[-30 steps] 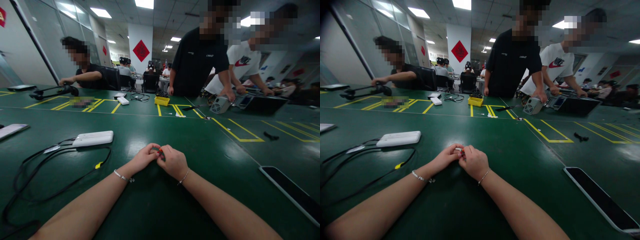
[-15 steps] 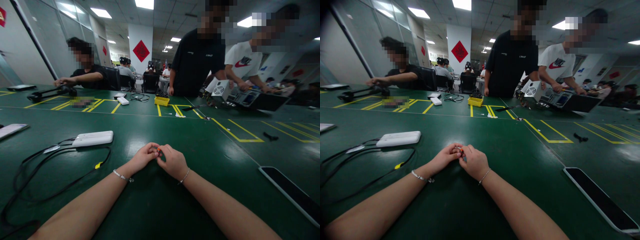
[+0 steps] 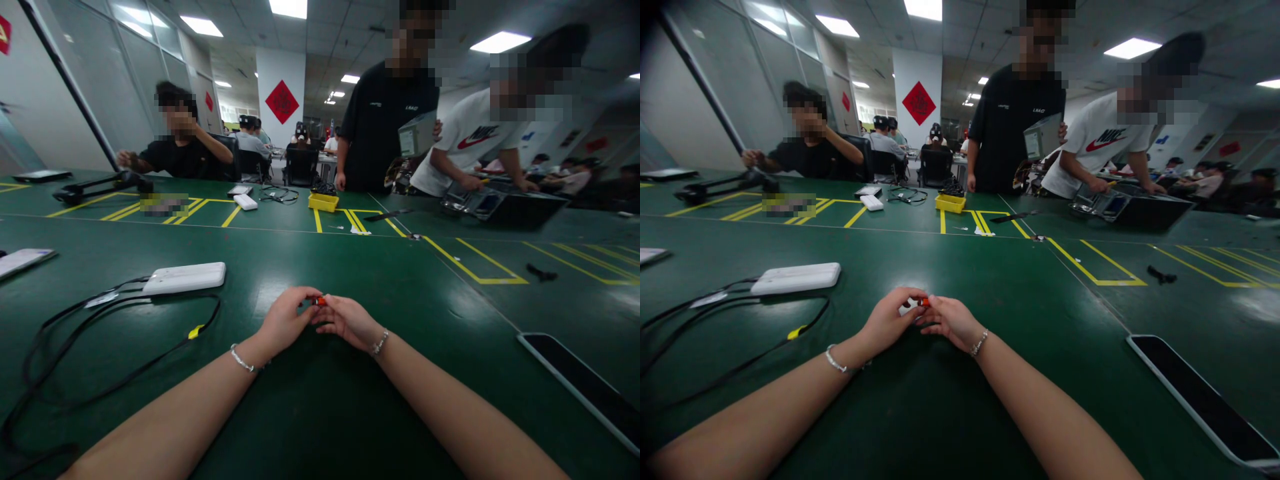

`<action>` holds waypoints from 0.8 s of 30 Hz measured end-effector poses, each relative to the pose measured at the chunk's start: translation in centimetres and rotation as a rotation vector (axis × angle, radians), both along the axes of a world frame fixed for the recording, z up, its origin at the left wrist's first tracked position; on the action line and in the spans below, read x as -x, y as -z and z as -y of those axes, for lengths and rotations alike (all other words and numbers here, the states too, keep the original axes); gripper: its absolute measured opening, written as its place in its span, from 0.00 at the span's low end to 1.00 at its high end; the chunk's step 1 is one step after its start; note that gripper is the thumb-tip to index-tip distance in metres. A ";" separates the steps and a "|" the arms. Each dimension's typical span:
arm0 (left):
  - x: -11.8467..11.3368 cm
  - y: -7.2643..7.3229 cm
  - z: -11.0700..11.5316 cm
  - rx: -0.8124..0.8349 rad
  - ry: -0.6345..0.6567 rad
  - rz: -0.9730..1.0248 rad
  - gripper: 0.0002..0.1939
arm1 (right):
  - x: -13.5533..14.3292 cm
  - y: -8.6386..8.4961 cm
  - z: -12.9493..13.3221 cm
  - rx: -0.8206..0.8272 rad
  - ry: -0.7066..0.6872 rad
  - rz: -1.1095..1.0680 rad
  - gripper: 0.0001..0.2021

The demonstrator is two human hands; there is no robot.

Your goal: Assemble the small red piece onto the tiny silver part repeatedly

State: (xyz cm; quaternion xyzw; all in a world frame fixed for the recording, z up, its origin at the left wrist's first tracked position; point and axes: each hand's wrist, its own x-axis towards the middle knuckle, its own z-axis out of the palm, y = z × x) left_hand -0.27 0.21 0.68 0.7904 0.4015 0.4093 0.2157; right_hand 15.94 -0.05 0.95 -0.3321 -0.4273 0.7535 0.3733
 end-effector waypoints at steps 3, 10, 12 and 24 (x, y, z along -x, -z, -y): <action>0.0 -0.4 0.1 -0.032 0.019 -0.023 0.11 | -0.2 0.1 0.0 0.001 -0.037 -0.035 0.10; 0.0 -0.4 0.1 -0.063 0.039 -0.015 0.12 | -0.2 0.1 0.0 0.015 -0.048 -0.056 0.09; 0.1 -0.2 0.0 -0.065 0.040 -0.019 0.11 | -0.2 0.2 0.0 0.009 -0.058 -0.061 0.10; 0.0 -0.8 0.1 -0.095 0.117 -0.052 0.11 | -0.1 0.5 0.1 -0.098 -0.067 -0.043 0.12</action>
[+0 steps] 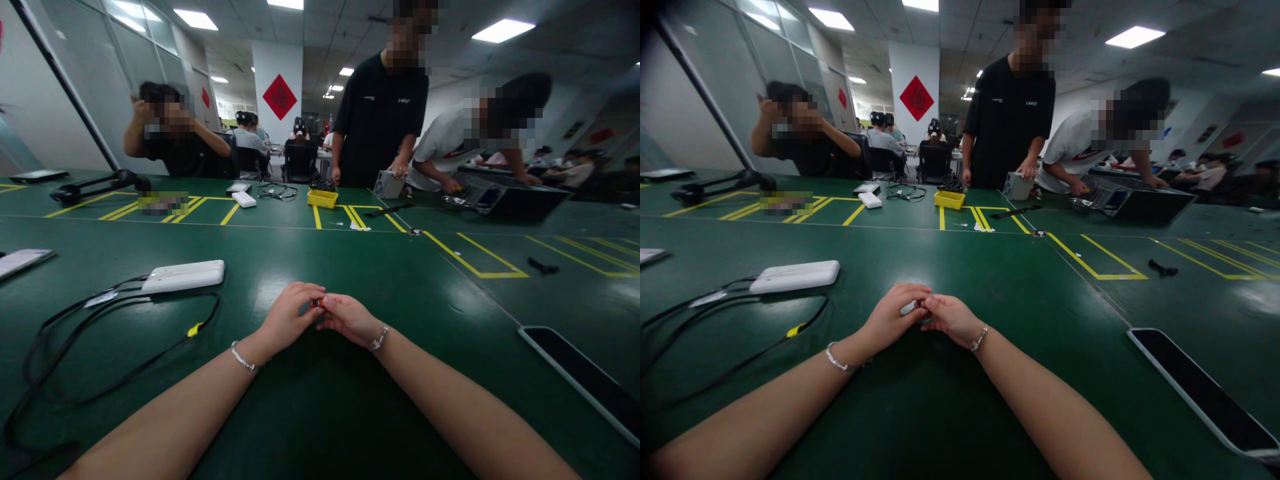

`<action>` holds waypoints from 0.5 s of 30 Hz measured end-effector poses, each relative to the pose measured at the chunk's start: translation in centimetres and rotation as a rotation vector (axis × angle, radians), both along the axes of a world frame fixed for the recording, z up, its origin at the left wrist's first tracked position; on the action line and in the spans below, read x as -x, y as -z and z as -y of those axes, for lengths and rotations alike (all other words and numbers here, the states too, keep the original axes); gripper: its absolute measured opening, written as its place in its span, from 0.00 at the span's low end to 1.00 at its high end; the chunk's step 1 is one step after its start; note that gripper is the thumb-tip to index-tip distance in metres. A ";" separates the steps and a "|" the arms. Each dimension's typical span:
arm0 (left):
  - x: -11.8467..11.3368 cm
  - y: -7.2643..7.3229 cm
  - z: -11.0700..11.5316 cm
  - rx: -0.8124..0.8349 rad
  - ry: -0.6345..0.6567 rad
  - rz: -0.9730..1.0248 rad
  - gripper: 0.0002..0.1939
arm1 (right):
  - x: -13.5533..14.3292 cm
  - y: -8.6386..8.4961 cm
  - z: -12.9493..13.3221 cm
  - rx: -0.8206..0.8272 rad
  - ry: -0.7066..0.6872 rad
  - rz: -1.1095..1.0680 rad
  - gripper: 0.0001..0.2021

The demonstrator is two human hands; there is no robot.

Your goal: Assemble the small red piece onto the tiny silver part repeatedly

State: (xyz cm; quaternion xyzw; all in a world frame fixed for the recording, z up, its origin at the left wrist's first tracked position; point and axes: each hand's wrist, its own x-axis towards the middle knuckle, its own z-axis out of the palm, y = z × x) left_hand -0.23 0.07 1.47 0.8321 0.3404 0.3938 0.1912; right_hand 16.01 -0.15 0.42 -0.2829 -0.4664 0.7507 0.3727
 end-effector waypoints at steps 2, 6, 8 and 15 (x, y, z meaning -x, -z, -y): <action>0.0 0.1 -0.1 -0.005 -0.005 0.002 0.10 | 0.0 -0.1 0.0 0.003 0.010 0.006 0.12; 0.0 0.2 -0.1 -0.016 0.003 0.007 0.10 | 0.0 0.0 0.0 -0.012 0.001 0.024 0.12; 0.0 0.1 0.0 -0.014 0.020 0.007 0.11 | -0.1 0.1 0.0 -0.010 0.002 0.019 0.12; 0.1 -0.1 0.3 0.025 0.074 0.018 0.12 | -0.4 0.1 -0.1 -0.008 -0.040 -0.010 0.11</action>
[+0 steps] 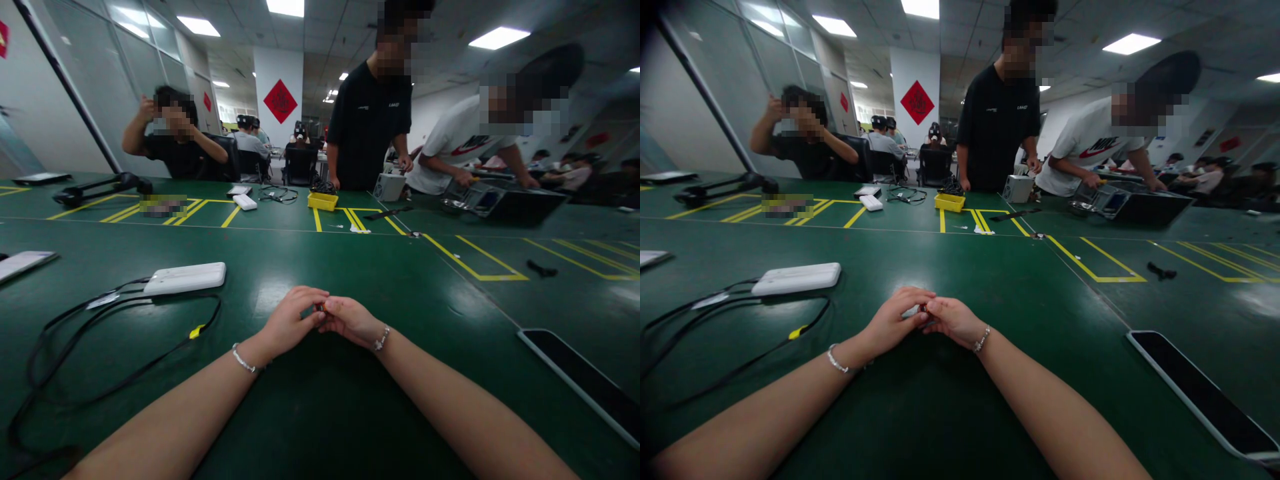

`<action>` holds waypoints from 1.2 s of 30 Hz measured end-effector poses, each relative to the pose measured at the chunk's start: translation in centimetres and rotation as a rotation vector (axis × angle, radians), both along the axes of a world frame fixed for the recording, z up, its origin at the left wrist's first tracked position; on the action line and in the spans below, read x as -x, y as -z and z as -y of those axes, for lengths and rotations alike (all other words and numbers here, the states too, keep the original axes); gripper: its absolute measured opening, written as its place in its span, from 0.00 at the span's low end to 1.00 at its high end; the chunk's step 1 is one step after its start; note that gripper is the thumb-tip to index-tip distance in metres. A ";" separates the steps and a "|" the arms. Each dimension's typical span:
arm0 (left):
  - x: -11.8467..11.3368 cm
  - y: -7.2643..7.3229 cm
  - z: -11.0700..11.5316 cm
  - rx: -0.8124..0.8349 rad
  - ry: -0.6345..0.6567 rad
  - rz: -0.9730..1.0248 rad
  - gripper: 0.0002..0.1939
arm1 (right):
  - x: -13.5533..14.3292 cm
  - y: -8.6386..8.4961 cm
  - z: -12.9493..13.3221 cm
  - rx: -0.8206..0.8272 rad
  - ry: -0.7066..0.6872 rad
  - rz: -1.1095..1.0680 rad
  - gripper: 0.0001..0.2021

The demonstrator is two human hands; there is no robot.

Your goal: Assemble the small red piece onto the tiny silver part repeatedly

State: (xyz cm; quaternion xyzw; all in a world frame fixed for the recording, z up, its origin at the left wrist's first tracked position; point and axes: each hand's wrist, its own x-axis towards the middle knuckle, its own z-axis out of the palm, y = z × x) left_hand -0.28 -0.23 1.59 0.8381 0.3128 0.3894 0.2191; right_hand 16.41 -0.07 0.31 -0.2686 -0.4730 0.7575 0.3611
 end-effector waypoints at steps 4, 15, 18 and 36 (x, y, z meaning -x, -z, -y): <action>0.0 0.2 -0.2 -0.004 0.003 0.011 0.11 | 0.1 0.0 0.0 0.002 0.030 0.008 0.11; 0.0 0.6 -0.5 -0.030 -0.009 0.055 0.09 | 0.4 -0.6 0.1 0.055 0.032 0.025 0.12; -0.1 0.5 -0.4 -0.036 -0.011 0.071 0.09 | 0.4 -0.6 0.1 0.057 0.023 0.022 0.12; 0.1 0.0 -0.2 0.013 0.001 0.071 0.06 | 0.1 0.0 0.0 -0.014 -0.007 0.049 0.13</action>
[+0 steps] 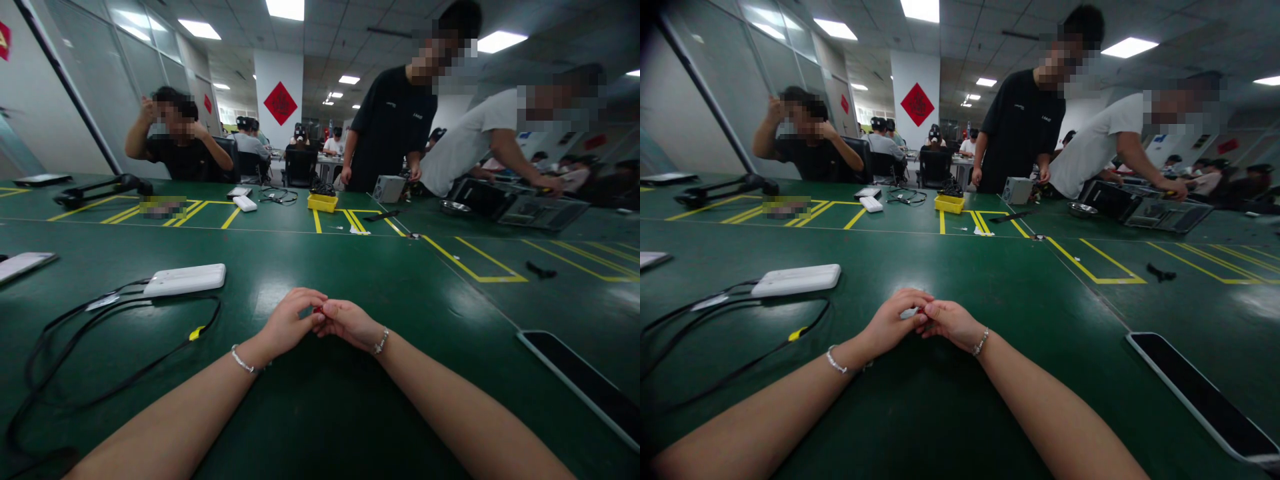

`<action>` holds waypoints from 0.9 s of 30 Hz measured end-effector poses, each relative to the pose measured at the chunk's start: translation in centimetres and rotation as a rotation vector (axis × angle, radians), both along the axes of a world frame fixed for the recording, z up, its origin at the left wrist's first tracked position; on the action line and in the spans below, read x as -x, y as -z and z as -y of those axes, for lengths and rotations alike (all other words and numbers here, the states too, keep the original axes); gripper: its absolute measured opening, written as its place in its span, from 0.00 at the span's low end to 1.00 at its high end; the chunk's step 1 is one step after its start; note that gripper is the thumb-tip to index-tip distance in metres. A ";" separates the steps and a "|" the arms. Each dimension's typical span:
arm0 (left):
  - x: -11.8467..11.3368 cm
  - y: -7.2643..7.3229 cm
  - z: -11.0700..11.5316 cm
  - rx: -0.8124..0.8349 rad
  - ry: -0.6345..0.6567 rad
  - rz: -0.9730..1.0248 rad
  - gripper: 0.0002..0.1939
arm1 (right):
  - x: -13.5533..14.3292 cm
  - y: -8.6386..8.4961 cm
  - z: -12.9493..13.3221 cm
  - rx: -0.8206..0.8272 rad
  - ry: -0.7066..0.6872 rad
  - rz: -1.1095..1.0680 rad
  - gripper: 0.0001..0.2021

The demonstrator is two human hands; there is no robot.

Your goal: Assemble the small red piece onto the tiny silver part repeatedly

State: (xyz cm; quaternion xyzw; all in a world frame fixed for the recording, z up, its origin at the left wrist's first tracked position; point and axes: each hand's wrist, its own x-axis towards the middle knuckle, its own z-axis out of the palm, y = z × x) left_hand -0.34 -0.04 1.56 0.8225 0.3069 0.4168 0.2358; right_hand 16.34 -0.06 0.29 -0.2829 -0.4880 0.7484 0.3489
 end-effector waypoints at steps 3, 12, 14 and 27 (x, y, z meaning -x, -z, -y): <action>0.0 0.1 -0.1 -0.004 0.004 0.012 0.06 | 0.1 0.1 0.0 -0.006 -0.003 0.002 0.13; 0.0 0.5 0.0 0.017 0.008 0.031 0.07 | 0.1 -0.3 0.2 0.000 -0.016 0.000 0.13; 0.0 0.4 0.0 0.025 0.005 0.030 0.07 | 0.1 -0.5 0.2 0.017 -0.003 -0.005 0.14; 0.1 0.5 -0.1 0.033 0.025 0.028 0.06 | -0.1 -0.3 0.1 -0.039 -0.062 0.003 0.13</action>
